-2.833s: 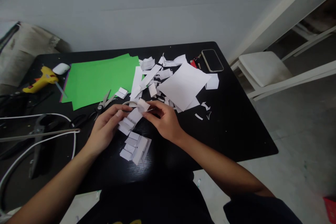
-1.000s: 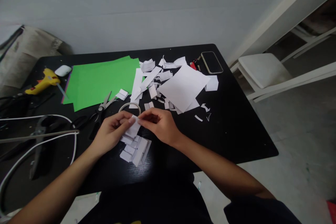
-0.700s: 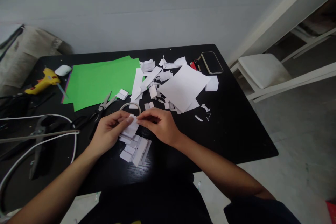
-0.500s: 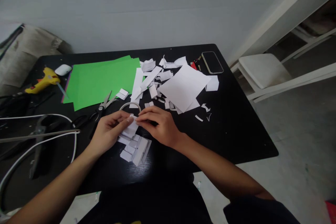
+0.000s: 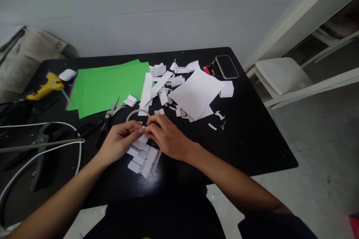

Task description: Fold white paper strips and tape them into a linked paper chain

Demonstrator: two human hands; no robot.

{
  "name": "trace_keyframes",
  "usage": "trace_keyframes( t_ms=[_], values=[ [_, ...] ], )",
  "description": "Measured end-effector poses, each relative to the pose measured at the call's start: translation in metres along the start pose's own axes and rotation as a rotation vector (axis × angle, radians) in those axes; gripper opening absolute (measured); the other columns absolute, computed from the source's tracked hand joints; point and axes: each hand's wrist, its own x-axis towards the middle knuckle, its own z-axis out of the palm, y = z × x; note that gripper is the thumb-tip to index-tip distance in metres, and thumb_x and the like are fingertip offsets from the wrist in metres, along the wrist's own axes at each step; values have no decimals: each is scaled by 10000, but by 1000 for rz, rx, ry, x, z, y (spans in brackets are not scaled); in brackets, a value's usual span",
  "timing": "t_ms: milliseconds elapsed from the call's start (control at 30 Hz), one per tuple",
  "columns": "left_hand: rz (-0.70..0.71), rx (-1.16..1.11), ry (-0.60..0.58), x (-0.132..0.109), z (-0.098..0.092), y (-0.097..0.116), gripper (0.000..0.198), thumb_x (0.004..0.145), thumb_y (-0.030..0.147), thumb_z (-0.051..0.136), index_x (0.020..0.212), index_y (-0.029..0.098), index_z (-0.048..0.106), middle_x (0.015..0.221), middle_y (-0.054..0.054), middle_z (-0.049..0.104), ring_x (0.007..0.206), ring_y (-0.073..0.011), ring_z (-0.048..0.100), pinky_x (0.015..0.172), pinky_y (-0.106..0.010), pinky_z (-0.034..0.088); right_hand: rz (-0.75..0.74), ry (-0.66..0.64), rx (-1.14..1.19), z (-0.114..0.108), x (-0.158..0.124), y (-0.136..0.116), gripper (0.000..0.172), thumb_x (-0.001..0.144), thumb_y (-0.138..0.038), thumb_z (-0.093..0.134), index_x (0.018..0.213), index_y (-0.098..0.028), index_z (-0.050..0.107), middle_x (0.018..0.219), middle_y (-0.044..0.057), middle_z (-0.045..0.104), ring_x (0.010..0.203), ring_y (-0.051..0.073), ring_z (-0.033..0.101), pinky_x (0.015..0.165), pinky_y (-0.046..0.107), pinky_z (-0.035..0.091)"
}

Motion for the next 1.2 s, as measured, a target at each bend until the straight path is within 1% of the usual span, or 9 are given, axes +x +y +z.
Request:
trace_keyframes(
  t_ms=[67,233,600,800,900,967,1067,1133,1200],
  values=[
    [3,15,-19,1,-1,-1,243,934,358,678,799,157,699,608,34,572,512,-71,452,469,-179,340,-10,-26,-10,0,0,-1,108,1072,-129,487,1023,-197,556,1163,122,565,1114,231,588,1021,441,565],
    [-21,-9,-51,1,-5,-1,247,954,362,669,816,158,691,616,41,555,519,-69,429,465,-182,312,-34,-11,34,1,0,-1,117,1064,-100,478,1034,-211,498,1147,116,559,1104,229,574,1017,444,557],
    [-88,-104,-54,0,-4,3,295,937,397,692,773,154,661,605,43,535,511,-65,409,463,-180,300,-55,13,58,1,-1,-2,163,1046,-71,480,1060,-233,475,1131,100,542,1095,232,574,984,455,562],
    [-129,-162,2,2,-7,2,323,905,445,723,768,158,667,603,30,565,500,-73,446,460,-181,334,-96,112,48,2,-1,-5,190,1028,-29,482,1053,-217,482,1095,98,554,1057,214,579,941,400,580],
    [-121,-160,38,3,-8,2,327,884,449,745,756,156,678,597,25,568,505,-79,468,468,-182,357,-88,125,56,1,-2,-6,186,1038,-45,475,1068,-227,496,1091,91,570,1052,215,592,932,401,584],
    [-122,-165,76,3,-9,2,324,880,453,753,763,157,687,592,26,572,494,-77,469,461,-181,355,-61,140,86,0,-2,-6,181,1043,-64,477,1080,-236,519,1097,86,587,1055,215,607,935,409,584],
    [-113,-178,161,2,-10,3,322,875,458,765,771,165,684,573,35,571,462,-72,450,430,-179,327,17,237,192,-1,-2,-7,144,1021,-119,545,1090,-242,570,1093,79,627,1079,226,637,975,441,578],
    [-78,-154,203,2,-9,3,309,870,443,778,766,167,684,557,41,562,455,-72,440,421,-181,313,129,298,330,-2,-1,-8,115,1003,-184,584,1104,-236,599,1098,85,646,1073,230,660,968,440,592],
    [-41,-118,209,1,-7,4,286,873,418,784,768,167,696,552,42,564,460,-73,446,424,-183,318,291,295,502,0,0,-9,143,985,-260,630,1123,-223,623,1104,90,665,1029,219,687,912,402,618]
  ],
)
